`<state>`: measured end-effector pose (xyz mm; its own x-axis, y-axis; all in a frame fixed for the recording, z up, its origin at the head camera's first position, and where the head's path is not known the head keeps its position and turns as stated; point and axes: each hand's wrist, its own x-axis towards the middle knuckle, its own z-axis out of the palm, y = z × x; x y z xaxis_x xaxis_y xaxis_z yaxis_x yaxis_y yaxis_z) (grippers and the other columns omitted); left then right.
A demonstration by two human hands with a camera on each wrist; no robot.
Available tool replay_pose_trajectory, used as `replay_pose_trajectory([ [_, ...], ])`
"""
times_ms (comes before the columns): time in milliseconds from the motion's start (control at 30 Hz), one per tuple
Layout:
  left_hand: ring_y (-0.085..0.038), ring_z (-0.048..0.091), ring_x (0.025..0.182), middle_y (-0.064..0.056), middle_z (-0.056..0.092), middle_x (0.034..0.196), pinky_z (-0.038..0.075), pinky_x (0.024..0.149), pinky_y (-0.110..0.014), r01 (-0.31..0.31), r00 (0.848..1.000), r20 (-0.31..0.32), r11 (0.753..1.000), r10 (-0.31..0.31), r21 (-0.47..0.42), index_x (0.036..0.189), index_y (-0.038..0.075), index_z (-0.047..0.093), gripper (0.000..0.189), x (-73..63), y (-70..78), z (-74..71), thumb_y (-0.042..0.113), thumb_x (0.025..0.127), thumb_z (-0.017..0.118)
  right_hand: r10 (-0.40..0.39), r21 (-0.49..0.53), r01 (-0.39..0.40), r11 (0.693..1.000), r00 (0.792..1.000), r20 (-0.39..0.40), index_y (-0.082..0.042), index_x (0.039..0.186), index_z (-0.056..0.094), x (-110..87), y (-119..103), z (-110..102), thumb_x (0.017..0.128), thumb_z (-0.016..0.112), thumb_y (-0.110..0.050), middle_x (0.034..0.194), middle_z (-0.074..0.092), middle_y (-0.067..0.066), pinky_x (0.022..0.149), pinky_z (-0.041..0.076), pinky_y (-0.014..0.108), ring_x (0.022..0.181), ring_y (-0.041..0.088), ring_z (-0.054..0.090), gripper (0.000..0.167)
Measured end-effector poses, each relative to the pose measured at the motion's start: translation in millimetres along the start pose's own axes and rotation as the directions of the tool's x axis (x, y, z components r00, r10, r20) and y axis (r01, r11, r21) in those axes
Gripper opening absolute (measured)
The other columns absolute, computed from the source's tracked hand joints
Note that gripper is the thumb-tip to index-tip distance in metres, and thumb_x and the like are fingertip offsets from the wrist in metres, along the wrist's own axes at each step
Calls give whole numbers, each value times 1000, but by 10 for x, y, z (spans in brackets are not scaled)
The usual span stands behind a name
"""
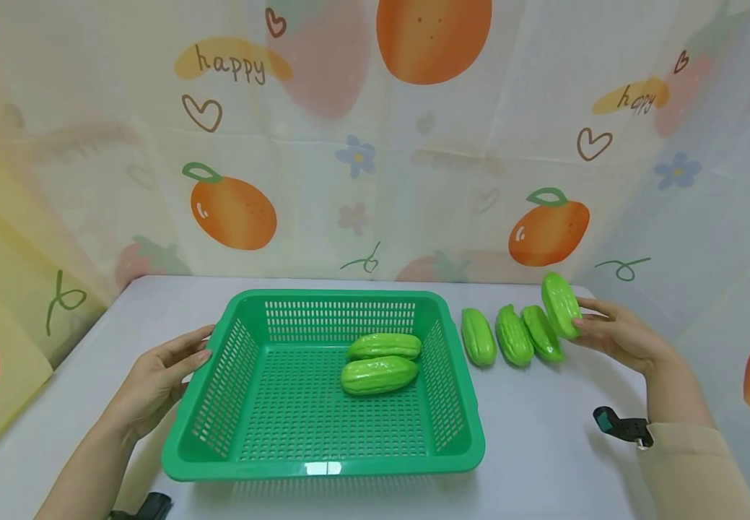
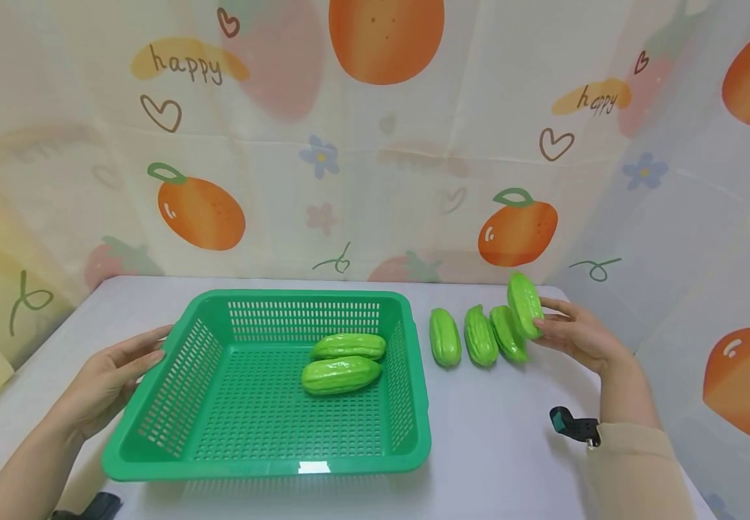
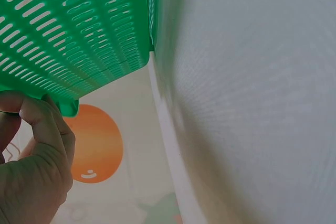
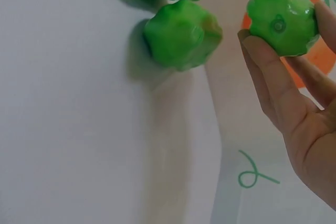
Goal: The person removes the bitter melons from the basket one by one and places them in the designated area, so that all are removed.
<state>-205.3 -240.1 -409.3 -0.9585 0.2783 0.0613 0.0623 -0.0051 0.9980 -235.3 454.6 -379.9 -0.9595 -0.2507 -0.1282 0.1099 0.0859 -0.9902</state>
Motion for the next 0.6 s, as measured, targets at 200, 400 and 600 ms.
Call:
replay_pose_trajectory([
  [200, -4, 70, 88, 9, 65, 107, 62, 73, -25, 5, 1000, -11, 1000, -5, 19, 151, 7, 39, 52, 0, -9, 5, 14, 102, 54, 3, 45, -3, 999, 1000, -3, -19, 130, 41, -34, 100, -77, 100, 50, 0, 111, 65, -9, 88, 59, 23, 99, 9, 70, 37],
  [400, -4, 70, 88, 9, 65, 108, 62, 74, -24, 16, 1000, -18, 1000, -16, 22, 151, 7, 39, 52, -1, -7, 15, 15, 102, 55, 62, 32, -60, 998, 997, -40, -19, 133, 40, -77, 190, -160, 100, 52, -4, 108, 63, -11, 87, 59, 22, 97, 7, 69, 38],
  [600, -4, 69, 88, 9, 65, 107, 62, 73, -24, 8, 1000, -17, 1000, -7, 28, 150, 7, 39, 52, -2, -5, 10, 15, 102, 55, 111, 40, -108, 993, 992, -67, -24, 128, 44, -108, 287, -229, 101, 53, -6, 106, 61, -10, 86, 59, 20, 95, 6, 68, 34],
])
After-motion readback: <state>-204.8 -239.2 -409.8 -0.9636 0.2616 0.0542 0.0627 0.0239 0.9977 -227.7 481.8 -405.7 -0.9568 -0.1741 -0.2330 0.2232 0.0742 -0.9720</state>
